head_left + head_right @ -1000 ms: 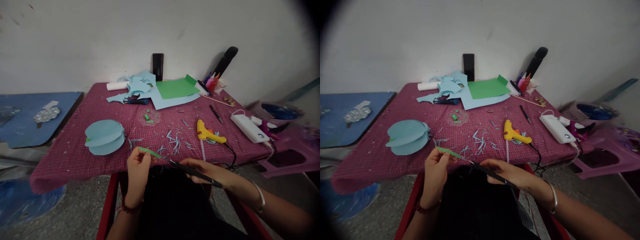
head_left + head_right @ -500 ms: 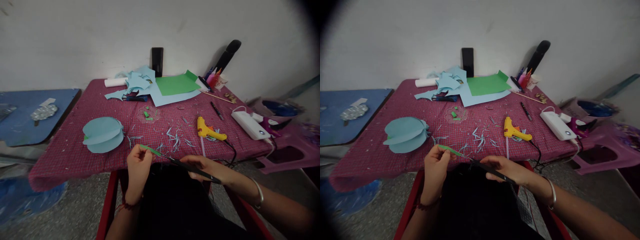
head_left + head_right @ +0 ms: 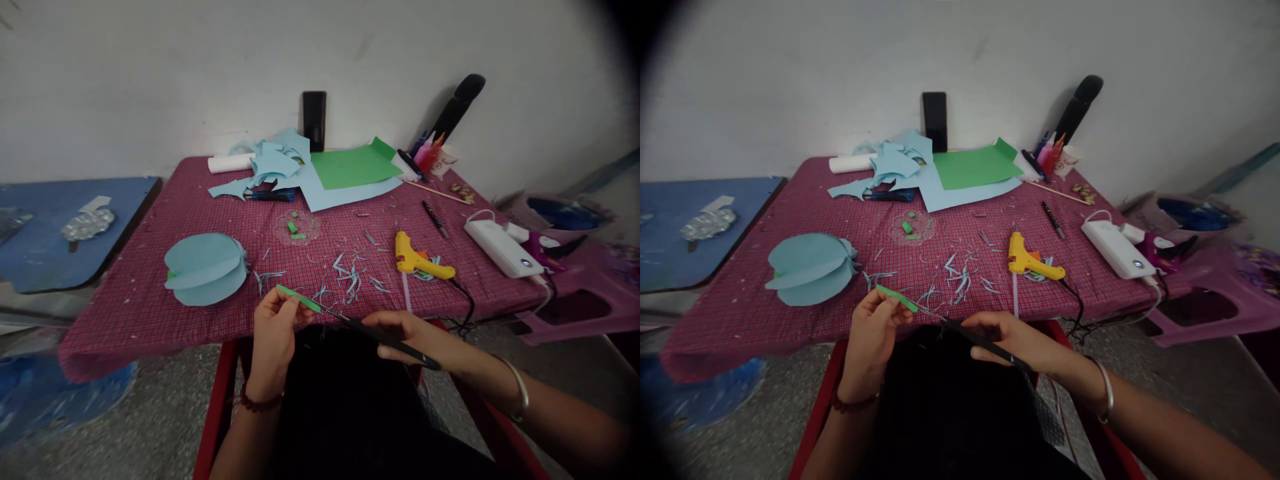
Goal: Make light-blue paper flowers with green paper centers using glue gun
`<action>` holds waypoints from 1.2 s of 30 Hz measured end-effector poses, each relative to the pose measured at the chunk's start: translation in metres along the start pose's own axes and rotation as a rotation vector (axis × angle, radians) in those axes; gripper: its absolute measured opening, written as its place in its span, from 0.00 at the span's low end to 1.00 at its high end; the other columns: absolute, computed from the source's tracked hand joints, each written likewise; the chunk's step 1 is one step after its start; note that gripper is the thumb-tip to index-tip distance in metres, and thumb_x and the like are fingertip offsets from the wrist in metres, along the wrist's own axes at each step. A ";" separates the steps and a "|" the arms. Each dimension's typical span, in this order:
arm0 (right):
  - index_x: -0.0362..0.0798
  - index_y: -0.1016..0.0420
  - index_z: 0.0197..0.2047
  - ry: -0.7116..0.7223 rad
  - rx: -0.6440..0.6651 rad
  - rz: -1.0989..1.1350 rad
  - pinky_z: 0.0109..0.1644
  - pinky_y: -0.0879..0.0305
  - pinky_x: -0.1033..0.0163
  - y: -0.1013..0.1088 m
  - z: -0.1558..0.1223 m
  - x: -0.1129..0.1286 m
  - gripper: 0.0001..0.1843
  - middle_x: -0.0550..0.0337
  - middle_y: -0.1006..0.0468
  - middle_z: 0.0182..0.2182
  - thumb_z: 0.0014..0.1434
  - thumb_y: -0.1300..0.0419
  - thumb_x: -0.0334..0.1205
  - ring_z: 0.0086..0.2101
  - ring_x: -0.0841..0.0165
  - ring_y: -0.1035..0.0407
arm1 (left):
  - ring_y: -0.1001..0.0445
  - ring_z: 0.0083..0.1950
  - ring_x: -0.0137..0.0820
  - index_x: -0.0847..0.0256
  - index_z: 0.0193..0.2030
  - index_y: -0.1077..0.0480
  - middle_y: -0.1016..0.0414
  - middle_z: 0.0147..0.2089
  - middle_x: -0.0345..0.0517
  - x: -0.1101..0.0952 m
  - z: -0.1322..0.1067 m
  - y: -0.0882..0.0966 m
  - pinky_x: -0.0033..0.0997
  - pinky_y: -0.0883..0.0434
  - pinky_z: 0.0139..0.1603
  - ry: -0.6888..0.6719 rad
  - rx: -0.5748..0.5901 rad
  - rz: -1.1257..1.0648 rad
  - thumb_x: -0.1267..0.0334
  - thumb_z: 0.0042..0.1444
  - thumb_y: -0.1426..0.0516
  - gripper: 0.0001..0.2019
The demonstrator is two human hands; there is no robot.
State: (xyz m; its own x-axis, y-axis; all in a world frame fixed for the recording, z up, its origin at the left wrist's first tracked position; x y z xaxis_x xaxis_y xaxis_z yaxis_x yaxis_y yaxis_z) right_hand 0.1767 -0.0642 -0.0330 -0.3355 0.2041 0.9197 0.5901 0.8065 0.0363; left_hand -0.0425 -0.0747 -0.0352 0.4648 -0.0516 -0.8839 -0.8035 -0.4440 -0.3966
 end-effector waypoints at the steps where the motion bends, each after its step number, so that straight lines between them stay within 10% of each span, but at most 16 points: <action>1: 0.47 0.30 0.52 0.001 0.005 0.001 0.43 0.35 0.61 -0.001 0.000 0.001 0.26 0.55 0.25 0.43 0.55 0.35 0.53 0.41 0.65 0.30 | 0.28 0.21 0.25 0.62 0.23 0.33 0.27 0.20 0.36 0.000 -0.001 0.000 0.24 0.29 0.25 -0.001 0.002 0.006 0.65 0.44 0.39 0.07; 27: 0.47 0.29 0.49 0.020 -0.019 -0.045 0.39 0.33 0.63 -0.003 -0.002 0.004 0.23 0.56 0.23 0.39 0.56 0.36 0.53 0.37 0.67 0.29 | 0.29 0.22 0.24 0.62 0.23 0.33 0.28 0.21 0.36 0.006 -0.006 -0.008 0.24 0.31 0.27 -0.023 0.058 0.053 0.68 0.48 0.41 0.06; 36: 0.47 0.30 0.56 0.311 -0.481 -0.907 0.52 0.36 0.52 0.044 0.045 0.058 0.22 0.50 0.27 0.47 0.58 0.43 0.30 0.45 0.60 0.31 | 0.31 0.25 0.23 0.61 0.26 0.30 0.28 0.23 0.35 -0.004 -0.017 -0.006 0.22 0.33 0.27 -0.065 -0.013 -0.093 0.67 0.46 0.37 0.05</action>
State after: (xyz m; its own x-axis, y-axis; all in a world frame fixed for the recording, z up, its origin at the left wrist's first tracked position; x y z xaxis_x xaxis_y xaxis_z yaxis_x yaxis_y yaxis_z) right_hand 0.1500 0.0076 0.0045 -0.6324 -0.5666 0.5283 0.4645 0.2684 0.8439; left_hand -0.0334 -0.0867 -0.0253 0.5121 0.0484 -0.8576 -0.7527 -0.4557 -0.4752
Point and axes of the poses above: each hand's wrist, its own z-axis towards the middle knuckle, its own y-axis out of the back of the hand, x = y × z, the point moved 6 cm from there along z, towards the middle knuckle
